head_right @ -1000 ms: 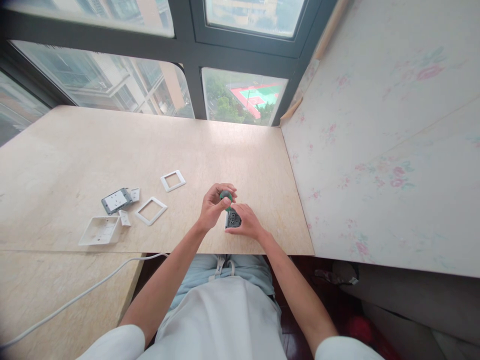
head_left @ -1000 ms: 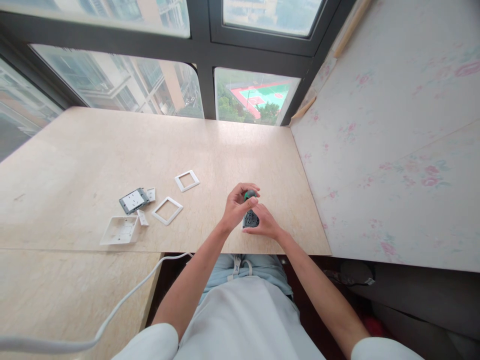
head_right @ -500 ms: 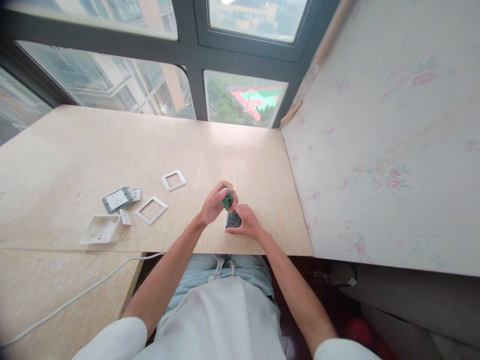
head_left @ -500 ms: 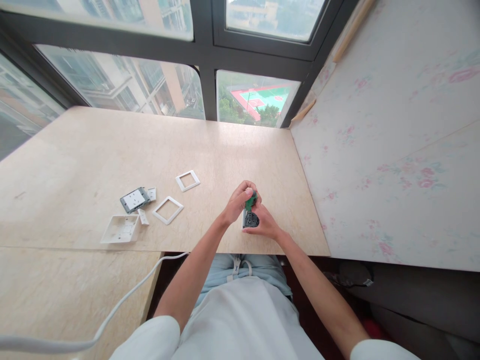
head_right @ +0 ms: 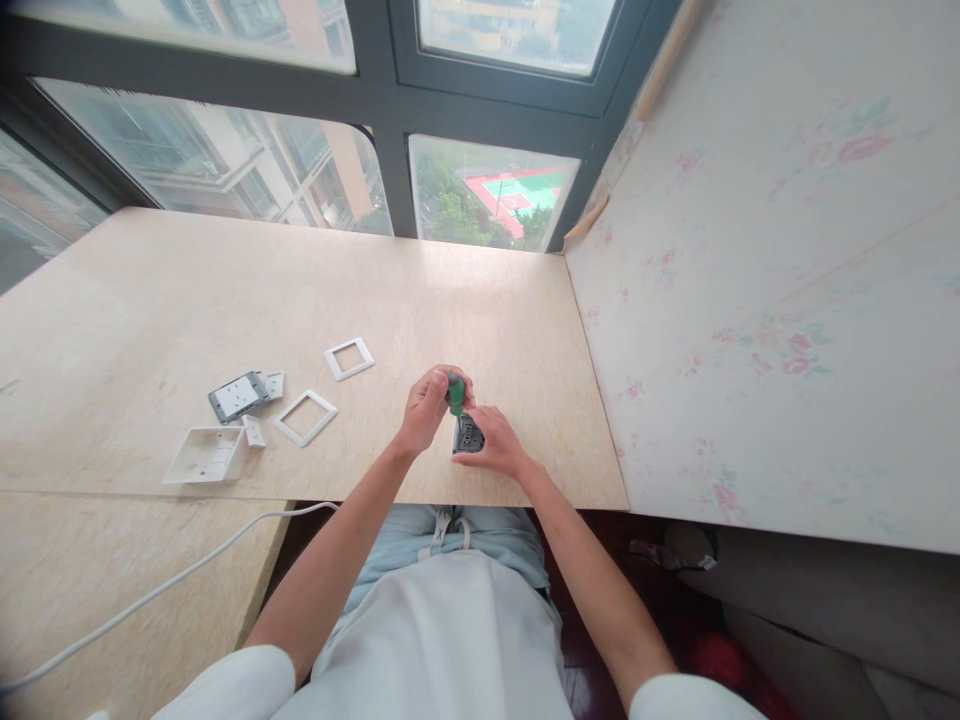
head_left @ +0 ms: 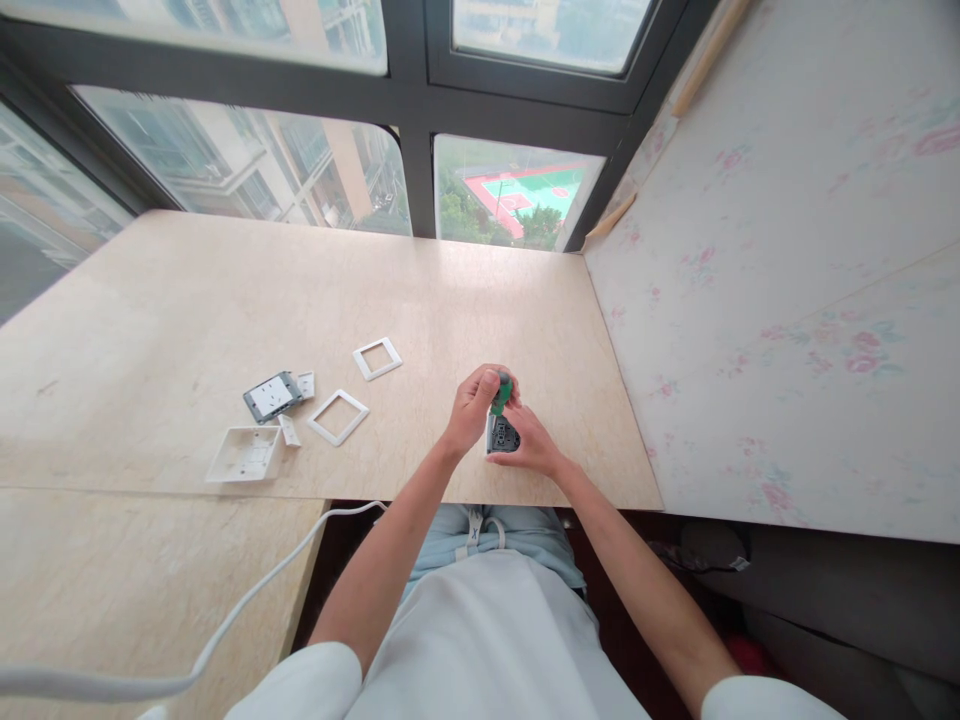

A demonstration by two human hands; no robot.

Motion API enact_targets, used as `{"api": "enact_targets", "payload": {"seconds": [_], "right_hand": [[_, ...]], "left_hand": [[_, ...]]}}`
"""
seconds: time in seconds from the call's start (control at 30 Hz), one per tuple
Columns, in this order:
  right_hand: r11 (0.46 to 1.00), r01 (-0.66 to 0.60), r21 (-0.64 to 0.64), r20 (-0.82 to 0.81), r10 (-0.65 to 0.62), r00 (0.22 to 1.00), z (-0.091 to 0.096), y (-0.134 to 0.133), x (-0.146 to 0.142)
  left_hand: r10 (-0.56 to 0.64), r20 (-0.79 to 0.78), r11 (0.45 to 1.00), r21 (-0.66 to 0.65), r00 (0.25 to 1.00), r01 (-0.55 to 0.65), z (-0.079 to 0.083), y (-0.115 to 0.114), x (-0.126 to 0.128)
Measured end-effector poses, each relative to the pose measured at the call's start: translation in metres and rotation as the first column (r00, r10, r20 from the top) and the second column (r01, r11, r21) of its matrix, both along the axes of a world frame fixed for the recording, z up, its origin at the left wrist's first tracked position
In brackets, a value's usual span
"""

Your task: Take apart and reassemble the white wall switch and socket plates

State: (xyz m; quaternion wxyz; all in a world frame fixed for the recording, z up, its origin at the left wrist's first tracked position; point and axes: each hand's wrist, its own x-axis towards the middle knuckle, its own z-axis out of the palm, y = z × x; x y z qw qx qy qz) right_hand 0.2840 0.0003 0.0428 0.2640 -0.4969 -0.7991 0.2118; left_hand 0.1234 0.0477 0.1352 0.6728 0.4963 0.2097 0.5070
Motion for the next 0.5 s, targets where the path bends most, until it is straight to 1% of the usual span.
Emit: {"api": "enact_targets", "payload": {"seconds": [0.1,0.2,0.27,0.33,0.4,0.5], "right_hand": [[1.000,0.006,-0.001,-0.003,-0.006,1.000,0.000,0.000,0.000],[1.000,0.016,-0.002,-0.010,-0.016,1.000,0.000,-0.001,0.000],[1.000,0.019,-0.001,-0.020,-0.019,1.000,0.000,-0.001,0.000],[1.000,0.020,0.002,-0.033,-0.020,0.999,-0.001,-0.001,0.000],[1.000,0.022,0.001,-0.045,-0.022,0.999,-0.001,-0.002,0.000],[1.000,0.027,-0.006,-0.053,-0.027,0.998,-0.002,-0.002,0.000]], "left_hand": [[-0.043,-0.025,0.999,-0.012,0.999,0.043,0.000,0.003,0.004],[-0.068,-0.021,0.996,-0.055,0.997,0.067,-0.001,0.007,0.011],[-0.117,-0.018,0.990,-0.082,0.993,0.116,0.000,0.009,0.014],[-0.200,-0.024,0.976,-0.090,0.980,0.197,0.002,0.010,0.015],[-0.305,-0.043,0.950,-0.080,0.951,0.301,0.004,0.012,0.012],[-0.467,-0.061,0.884,-0.058,0.882,0.464,0.007,0.014,0.007]]}}
